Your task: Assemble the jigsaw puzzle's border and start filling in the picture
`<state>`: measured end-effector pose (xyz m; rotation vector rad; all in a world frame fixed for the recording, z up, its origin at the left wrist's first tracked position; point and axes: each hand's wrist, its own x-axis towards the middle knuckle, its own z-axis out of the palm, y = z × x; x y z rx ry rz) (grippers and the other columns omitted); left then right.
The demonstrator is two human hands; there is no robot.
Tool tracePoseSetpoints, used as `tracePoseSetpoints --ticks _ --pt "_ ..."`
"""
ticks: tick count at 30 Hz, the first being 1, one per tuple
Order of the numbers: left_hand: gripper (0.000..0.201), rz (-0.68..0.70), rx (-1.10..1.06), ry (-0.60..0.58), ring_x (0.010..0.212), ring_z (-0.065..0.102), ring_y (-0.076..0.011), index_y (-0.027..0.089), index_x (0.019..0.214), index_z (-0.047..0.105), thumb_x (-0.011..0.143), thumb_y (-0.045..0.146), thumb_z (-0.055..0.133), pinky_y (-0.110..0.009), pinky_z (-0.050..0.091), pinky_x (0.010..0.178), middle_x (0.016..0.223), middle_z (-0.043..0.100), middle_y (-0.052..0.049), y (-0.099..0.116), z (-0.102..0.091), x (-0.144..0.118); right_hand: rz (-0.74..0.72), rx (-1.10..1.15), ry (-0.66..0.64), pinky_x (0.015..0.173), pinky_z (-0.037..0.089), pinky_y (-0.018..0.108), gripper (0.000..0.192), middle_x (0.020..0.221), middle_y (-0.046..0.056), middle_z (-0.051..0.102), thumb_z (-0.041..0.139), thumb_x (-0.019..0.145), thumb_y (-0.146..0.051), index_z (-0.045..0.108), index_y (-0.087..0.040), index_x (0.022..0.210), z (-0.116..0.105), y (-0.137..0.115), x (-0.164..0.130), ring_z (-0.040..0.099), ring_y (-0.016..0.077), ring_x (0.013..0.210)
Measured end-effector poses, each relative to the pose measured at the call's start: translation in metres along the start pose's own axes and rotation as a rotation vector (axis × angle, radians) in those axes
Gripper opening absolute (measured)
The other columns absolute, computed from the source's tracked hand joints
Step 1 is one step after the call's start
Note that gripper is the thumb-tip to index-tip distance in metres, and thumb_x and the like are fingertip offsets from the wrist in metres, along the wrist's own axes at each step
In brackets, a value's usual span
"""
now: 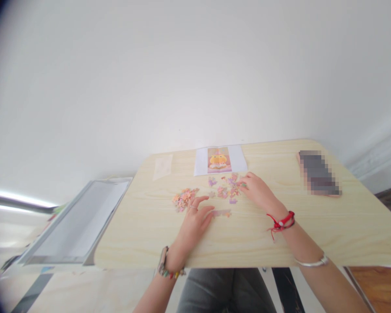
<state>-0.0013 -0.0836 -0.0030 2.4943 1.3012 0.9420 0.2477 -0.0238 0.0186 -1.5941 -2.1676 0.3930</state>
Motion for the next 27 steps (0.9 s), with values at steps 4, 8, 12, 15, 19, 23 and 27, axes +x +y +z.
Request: tracePoseSetpoints --ticks 4,8,12,15,19,23,27 --pt "0.014 -0.004 0.000 -0.002 0.110 0.046 -0.0266 0.018 0.090 0.062 0.081 0.011 0.054 -0.049 0.046 0.092 0.116 0.048 -0.010 0.000 0.001 0.000 0.051 -0.046 0.063 0.072 0.044 0.031 0.016 0.085 0.007 0.059 0.055 0.078 -0.023 0.068 -0.019 0.087 0.001 0.009 -0.002 0.059 0.0208 0.078" --pt "0.014 -0.008 -0.006 0.000 0.110 0.046 -0.0261 0.019 0.090 0.062 0.082 0.011 0.053 -0.049 0.047 0.091 0.116 0.048 -0.010 0.000 0.001 0.000 0.101 -0.077 0.088 0.071 0.044 0.032 0.017 0.085 0.007 0.059 0.059 0.076 -0.031 0.066 -0.018 0.084 0.003 0.015 -0.006 0.059 0.0217 0.079" --pt "0.014 -0.012 -0.015 0.005 0.110 0.047 -0.0261 0.019 0.090 0.062 0.082 0.011 0.053 -0.049 0.047 0.090 0.115 0.049 -0.010 0.000 0.000 0.000 0.111 -0.076 0.062 0.072 0.044 0.032 0.013 0.085 0.007 0.058 0.056 0.076 -0.030 0.062 -0.018 0.077 0.008 0.013 -0.007 0.058 0.0216 0.081" --pt "0.014 -0.019 -0.022 0.003 0.111 0.047 -0.0260 0.019 0.090 0.062 0.082 0.012 0.052 -0.048 0.047 0.090 0.115 0.049 -0.010 -0.001 0.001 0.000 0.096 -0.050 0.056 0.072 0.044 0.032 0.012 0.083 0.007 0.057 0.054 0.077 -0.027 0.061 -0.018 0.076 0.009 0.012 -0.008 0.058 0.0208 0.079" --pt "0.014 -0.018 -0.022 0.001 0.110 0.047 -0.0261 0.019 0.091 0.062 0.083 0.013 0.052 -0.048 0.047 0.091 0.116 0.048 -0.010 -0.002 0.002 -0.001 0.070 -0.008 0.069 0.073 0.044 0.032 0.011 0.081 0.005 0.057 0.055 0.075 -0.027 0.061 -0.018 0.077 0.007 0.017 -0.009 0.058 0.0200 0.077" --pt "0.015 -0.017 -0.025 -0.006 0.110 0.047 -0.0258 0.019 0.092 0.062 0.083 0.013 0.051 -0.048 0.046 0.091 0.116 0.048 -0.010 -0.002 0.002 -0.001 0.073 0.012 0.065 0.072 0.044 0.031 0.012 0.080 0.005 0.057 0.056 0.075 -0.026 0.063 -0.018 0.078 0.005 0.018 -0.010 0.058 0.0191 0.075" --pt "0.016 -0.020 -0.025 -0.007 0.110 0.047 -0.0251 0.019 0.092 0.062 0.082 0.012 0.052 -0.048 0.046 0.091 0.116 0.049 -0.010 -0.002 0.002 -0.001 0.029 0.069 0.063 0.069 0.044 0.030 0.013 0.081 0.004 0.057 0.056 0.077 -0.028 0.065 -0.020 0.083 0.006 0.003 -0.009 0.057 0.0178 0.073"
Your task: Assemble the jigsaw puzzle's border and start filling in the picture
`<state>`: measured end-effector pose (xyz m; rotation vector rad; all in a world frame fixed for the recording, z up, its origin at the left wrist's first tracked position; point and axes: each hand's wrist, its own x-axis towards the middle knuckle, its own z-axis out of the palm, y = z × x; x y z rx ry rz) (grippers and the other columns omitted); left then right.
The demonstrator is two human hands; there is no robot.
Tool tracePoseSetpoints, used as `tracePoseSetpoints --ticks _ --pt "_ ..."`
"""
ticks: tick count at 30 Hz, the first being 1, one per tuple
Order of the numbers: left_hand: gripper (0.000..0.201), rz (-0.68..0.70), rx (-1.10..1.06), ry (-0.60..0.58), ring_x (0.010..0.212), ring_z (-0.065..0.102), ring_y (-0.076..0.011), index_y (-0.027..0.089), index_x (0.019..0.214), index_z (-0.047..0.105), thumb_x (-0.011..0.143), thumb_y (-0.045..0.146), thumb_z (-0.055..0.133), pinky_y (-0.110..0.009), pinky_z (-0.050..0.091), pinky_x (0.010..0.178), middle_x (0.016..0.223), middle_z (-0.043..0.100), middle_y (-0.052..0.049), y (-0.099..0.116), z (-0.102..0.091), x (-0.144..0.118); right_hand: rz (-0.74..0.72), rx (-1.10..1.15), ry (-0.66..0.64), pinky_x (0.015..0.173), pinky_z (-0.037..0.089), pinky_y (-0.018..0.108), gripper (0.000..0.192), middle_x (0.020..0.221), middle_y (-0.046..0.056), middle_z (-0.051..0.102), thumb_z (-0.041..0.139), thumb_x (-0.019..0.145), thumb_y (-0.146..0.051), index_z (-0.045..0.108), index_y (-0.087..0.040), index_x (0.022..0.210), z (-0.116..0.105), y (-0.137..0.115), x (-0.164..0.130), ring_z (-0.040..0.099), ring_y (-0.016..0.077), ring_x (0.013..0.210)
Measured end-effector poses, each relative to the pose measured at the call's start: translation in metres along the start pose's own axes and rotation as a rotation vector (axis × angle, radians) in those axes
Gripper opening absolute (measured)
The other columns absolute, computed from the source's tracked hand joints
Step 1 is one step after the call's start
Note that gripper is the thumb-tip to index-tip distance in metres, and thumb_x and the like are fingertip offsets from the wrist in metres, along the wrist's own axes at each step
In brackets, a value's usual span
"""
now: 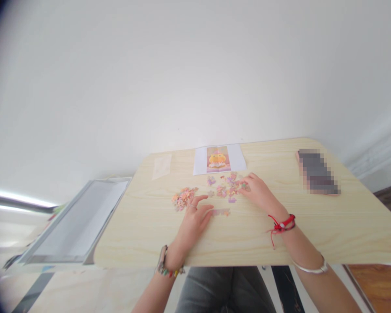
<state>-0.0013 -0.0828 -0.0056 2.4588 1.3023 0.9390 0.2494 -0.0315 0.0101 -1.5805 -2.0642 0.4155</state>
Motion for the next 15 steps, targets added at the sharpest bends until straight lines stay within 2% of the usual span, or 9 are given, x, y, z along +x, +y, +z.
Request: tracePoseSetpoints --ticks 4,8,12,15 --pt "0.017 0.002 0.000 0.001 0.109 0.048 -0.0247 0.019 0.091 0.062 0.081 0.011 0.053 -0.047 0.046 0.091 0.116 0.049 -0.010 0.001 -0.001 0.001 -0.100 0.036 -0.021 0.072 0.045 0.031 0.013 0.080 0.004 0.056 0.055 0.080 -0.029 0.062 -0.020 0.072 0.012 -0.029 0.001 0.057 0.0195 0.082" --pt "0.017 0.007 0.001 0.004 0.108 0.049 -0.0241 0.020 0.090 0.063 0.080 0.010 0.053 -0.048 0.046 0.091 0.115 0.050 -0.009 0.002 -0.002 0.002 -0.160 -0.091 0.036 0.070 0.045 0.033 0.023 0.072 0.005 0.056 0.055 0.082 -0.036 0.056 -0.021 0.064 0.028 -0.051 0.005 0.057 0.0223 0.082" --pt "0.016 0.006 0.004 0.001 0.108 0.048 -0.0243 0.020 0.089 0.063 0.080 0.010 0.054 -0.048 0.046 0.092 0.115 0.050 -0.009 0.004 -0.003 0.003 -0.154 -0.321 0.096 0.068 0.042 0.036 0.023 0.076 0.009 0.058 0.055 0.081 -0.038 0.057 -0.019 0.069 0.038 -0.060 0.007 0.055 0.0233 0.075" --pt "0.016 0.004 0.006 -0.001 0.109 0.048 -0.0250 0.019 0.089 0.063 0.079 0.009 0.055 -0.048 0.045 0.091 0.115 0.050 -0.010 0.004 -0.003 0.003 -0.149 -0.379 0.085 0.068 0.041 0.037 0.020 0.078 0.010 0.059 0.052 0.083 -0.033 0.059 -0.018 0.072 0.040 -0.060 0.008 0.055 0.0233 0.074"
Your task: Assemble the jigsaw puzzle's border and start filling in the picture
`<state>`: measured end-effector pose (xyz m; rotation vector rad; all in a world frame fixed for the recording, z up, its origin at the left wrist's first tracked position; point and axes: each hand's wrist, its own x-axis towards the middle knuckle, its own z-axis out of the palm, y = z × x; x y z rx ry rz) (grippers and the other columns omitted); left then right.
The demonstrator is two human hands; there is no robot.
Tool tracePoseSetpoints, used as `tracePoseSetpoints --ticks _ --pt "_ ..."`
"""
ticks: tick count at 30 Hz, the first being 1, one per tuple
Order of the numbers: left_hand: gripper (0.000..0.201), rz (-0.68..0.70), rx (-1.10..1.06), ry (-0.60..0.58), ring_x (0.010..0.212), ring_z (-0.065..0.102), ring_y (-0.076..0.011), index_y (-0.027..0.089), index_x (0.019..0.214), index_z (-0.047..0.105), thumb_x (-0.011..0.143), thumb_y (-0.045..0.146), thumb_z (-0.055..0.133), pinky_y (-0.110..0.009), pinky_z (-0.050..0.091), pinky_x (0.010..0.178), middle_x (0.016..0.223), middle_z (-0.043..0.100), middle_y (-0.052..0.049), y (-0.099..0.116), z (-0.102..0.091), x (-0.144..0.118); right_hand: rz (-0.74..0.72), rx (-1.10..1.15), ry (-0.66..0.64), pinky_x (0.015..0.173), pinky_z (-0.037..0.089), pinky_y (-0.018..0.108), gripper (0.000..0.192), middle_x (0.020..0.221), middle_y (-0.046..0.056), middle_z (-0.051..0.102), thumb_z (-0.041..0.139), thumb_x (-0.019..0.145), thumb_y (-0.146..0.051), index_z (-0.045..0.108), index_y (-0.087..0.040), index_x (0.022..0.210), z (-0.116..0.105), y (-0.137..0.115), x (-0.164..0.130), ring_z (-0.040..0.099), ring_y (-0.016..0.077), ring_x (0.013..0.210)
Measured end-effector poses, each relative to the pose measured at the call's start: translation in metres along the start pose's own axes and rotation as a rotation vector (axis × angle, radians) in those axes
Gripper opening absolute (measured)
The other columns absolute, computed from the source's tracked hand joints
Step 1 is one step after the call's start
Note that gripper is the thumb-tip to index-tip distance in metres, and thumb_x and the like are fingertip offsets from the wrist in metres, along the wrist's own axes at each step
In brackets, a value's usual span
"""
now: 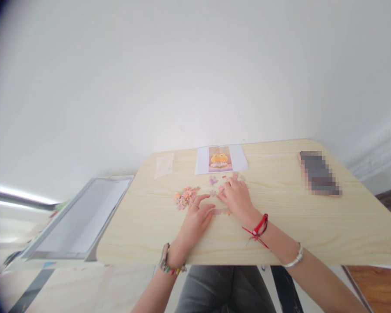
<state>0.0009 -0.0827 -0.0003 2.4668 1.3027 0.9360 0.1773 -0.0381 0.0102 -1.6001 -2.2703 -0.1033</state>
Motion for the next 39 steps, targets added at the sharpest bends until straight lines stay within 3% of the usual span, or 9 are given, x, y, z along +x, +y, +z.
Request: tracePoseSetpoints --ticks 10,16,25,31,35,39 --pt "0.015 -0.006 0.002 0.005 0.109 0.047 -0.0250 0.019 0.089 0.063 0.081 0.010 0.053 -0.049 0.045 0.092 0.116 0.049 -0.010 -0.002 0.002 -0.002 -0.041 0.132 -0.041 0.066 0.043 0.033 0.019 0.079 0.008 0.060 0.049 0.085 -0.026 0.062 -0.019 0.073 -0.001 0.014 -0.003 0.056 0.0202 0.072" --pt "0.015 0.004 0.003 -0.010 0.111 0.046 -0.0256 0.020 0.090 0.063 0.080 0.012 0.054 -0.049 0.045 0.093 0.116 0.050 -0.009 -0.001 -0.001 0.002 0.061 0.289 -0.025 0.071 0.045 0.032 0.015 0.089 0.007 0.059 0.050 0.082 -0.023 0.064 -0.020 0.079 -0.015 0.036 -0.005 0.058 0.0196 0.079" --pt "0.018 0.124 0.042 0.001 0.111 0.046 -0.0252 0.021 0.096 0.061 0.082 0.014 0.054 -0.046 0.046 0.092 0.117 0.048 -0.010 0.003 -0.018 0.054 0.131 0.277 -0.060 0.069 0.043 0.030 0.015 0.082 0.006 0.058 0.053 0.076 -0.021 0.068 -0.020 0.079 -0.024 0.084 0.015 0.056 0.0180 0.071" --pt "0.016 0.162 0.042 0.014 0.111 0.046 -0.0245 0.021 0.094 0.060 0.081 0.013 0.055 -0.046 0.046 0.092 0.120 0.048 -0.009 -0.006 -0.007 0.076 0.138 0.320 -0.149 0.068 0.043 0.028 0.016 0.083 0.005 0.060 0.053 0.077 -0.021 0.069 -0.020 0.081 -0.013 0.089 0.006 0.058 0.0169 0.072" --pt "0.020 0.175 0.045 0.059 0.114 0.045 -0.0251 0.021 0.098 0.058 0.083 0.011 0.051 -0.045 0.048 0.089 0.123 0.046 -0.010 -0.007 -0.004 0.068 0.156 0.341 -0.129 0.072 0.044 0.029 0.016 0.085 0.005 0.060 0.053 0.077 -0.022 0.068 -0.020 0.083 -0.013 0.090 0.000 0.059 0.0178 0.077" --pt "0.022 0.189 0.064 0.105 0.114 0.044 -0.0249 0.022 0.103 0.056 0.085 0.012 0.047 -0.041 0.050 0.085 0.125 0.044 -0.011 -0.006 -0.009 0.060 0.169 0.394 -0.096 0.067 0.045 0.029 0.016 0.083 0.004 0.060 0.055 0.079 -0.026 0.068 -0.021 0.085 -0.019 0.084 -0.002 0.056 0.0157 0.069"
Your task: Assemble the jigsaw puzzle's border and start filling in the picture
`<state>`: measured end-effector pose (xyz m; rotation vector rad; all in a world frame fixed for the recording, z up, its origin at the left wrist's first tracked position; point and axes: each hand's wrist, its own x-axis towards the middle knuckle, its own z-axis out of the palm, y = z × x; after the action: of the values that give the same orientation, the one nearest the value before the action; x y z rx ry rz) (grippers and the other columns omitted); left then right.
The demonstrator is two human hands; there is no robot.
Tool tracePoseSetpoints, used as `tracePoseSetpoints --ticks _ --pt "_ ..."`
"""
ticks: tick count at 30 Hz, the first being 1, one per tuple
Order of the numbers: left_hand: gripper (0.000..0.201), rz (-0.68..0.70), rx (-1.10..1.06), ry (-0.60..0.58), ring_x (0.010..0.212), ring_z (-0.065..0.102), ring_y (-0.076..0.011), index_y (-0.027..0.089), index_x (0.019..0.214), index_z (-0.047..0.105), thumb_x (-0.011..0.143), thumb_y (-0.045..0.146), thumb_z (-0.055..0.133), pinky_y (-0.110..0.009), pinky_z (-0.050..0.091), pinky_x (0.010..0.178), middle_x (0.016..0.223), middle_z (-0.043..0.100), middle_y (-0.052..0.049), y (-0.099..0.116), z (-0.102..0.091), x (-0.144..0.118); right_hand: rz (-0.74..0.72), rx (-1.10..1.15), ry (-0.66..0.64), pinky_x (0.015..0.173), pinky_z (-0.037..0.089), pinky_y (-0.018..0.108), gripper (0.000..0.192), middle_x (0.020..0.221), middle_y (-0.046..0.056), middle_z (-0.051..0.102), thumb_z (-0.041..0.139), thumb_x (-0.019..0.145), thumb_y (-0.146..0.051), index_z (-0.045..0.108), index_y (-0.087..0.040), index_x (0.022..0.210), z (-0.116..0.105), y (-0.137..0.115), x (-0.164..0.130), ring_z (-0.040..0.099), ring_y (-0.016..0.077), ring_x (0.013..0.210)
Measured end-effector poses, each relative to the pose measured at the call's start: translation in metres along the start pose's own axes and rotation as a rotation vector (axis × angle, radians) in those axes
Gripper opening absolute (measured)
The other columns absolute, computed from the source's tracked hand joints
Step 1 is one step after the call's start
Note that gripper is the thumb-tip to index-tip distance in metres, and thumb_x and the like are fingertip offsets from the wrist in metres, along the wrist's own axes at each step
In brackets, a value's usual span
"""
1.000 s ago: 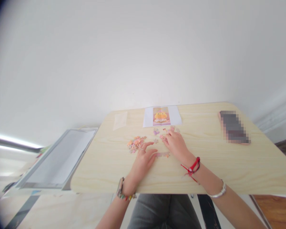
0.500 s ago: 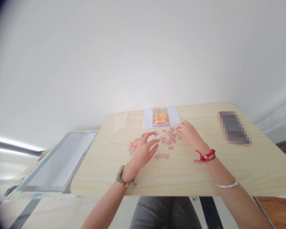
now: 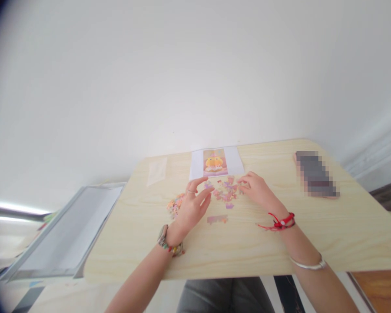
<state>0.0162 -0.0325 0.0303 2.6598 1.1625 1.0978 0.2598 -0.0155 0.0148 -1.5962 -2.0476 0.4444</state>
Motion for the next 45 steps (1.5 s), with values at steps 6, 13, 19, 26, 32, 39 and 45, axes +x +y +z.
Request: tracePoseSetpoints --ticks 6,13,19,26,32,39,45 --pt "0.020 -0.003 0.014 -0.030 0.113 0.044 -0.0248 0.021 0.100 0.057 0.085 0.012 0.048 -0.042 0.050 0.086 0.122 0.046 -0.011 0.001 0.002 -0.002 -0.140 0.102 -0.086 0.073 0.048 0.031 0.020 0.088 0.005 0.057 0.062 0.076 -0.035 0.068 -0.022 0.091 0.010 -0.021 -0.006 0.058 0.0177 0.080" --pt "0.022 0.022 0.046 -0.175 0.115 0.041 -0.0264 0.022 0.100 0.061 0.081 0.012 0.053 -0.044 0.048 0.090 0.123 0.046 -0.009 0.006 0.008 -0.002 -0.199 0.062 -0.135 0.078 0.047 0.032 0.016 0.090 0.006 0.054 0.054 0.083 -0.028 0.068 -0.021 0.082 0.014 -0.034 -0.010 0.057 0.0174 0.083" --pt "0.022 0.050 0.082 -0.362 0.116 0.038 -0.0288 0.027 0.105 0.063 0.084 0.025 0.055 -0.048 0.044 0.093 0.130 0.045 -0.006 0.009 0.008 -0.002 -0.199 0.068 -0.140 0.075 0.047 0.032 0.013 0.088 0.005 0.054 0.055 0.082 -0.024 0.068 -0.021 0.083 0.007 -0.024 -0.008 0.056 0.0168 0.079" --pt "0.016 0.070 0.113 -0.394 0.119 0.036 -0.0270 0.022 0.088 0.067 0.086 0.026 0.051 -0.044 0.042 0.096 0.132 0.045 -0.004 0.006 0.007 -0.001 -0.187 0.105 -0.148 0.075 0.047 0.032 0.015 0.088 0.005 0.055 0.058 0.080 -0.029 0.067 -0.020 0.086 0.006 -0.022 -0.008 0.057 0.0176 0.079" --pt "0.024 0.072 0.106 -0.401 0.118 0.038 -0.0265 0.025 0.107 0.061 0.085 0.024 0.054 -0.044 0.043 0.095 0.131 0.046 -0.005 0.007 0.009 -0.001 -0.174 0.029 -0.178 0.072 0.046 0.032 0.011 0.085 0.005 0.054 0.059 0.079 -0.026 0.067 -0.019 0.078 0.008 -0.034 -0.009 0.057 0.0173 0.076" --pt "0.016 0.055 0.105 -0.375 0.119 0.038 -0.0269 0.023 0.093 0.065 0.087 0.023 0.050 -0.046 0.043 0.094 0.130 0.047 -0.006 0.002 0.012 -0.002 -0.237 0.039 -0.163 0.075 0.046 0.031 0.014 0.084 0.004 0.054 0.054 0.081 -0.017 0.066 -0.020 0.074 0.013 -0.027 -0.007 0.057 0.0163 0.080" --pt "0.023 0.058 0.054 -0.342 0.119 0.039 -0.0258 0.024 0.106 0.062 0.084 0.020 0.055 -0.046 0.042 0.096 0.128 0.047 -0.008 0.000 0.012 -0.002 -0.219 0.053 -0.119 0.071 0.047 0.030 0.015 0.083 0.005 0.054 0.055 0.083 -0.023 0.067 -0.019 0.073 0.011 -0.027 -0.007 0.057 0.0155 0.075"
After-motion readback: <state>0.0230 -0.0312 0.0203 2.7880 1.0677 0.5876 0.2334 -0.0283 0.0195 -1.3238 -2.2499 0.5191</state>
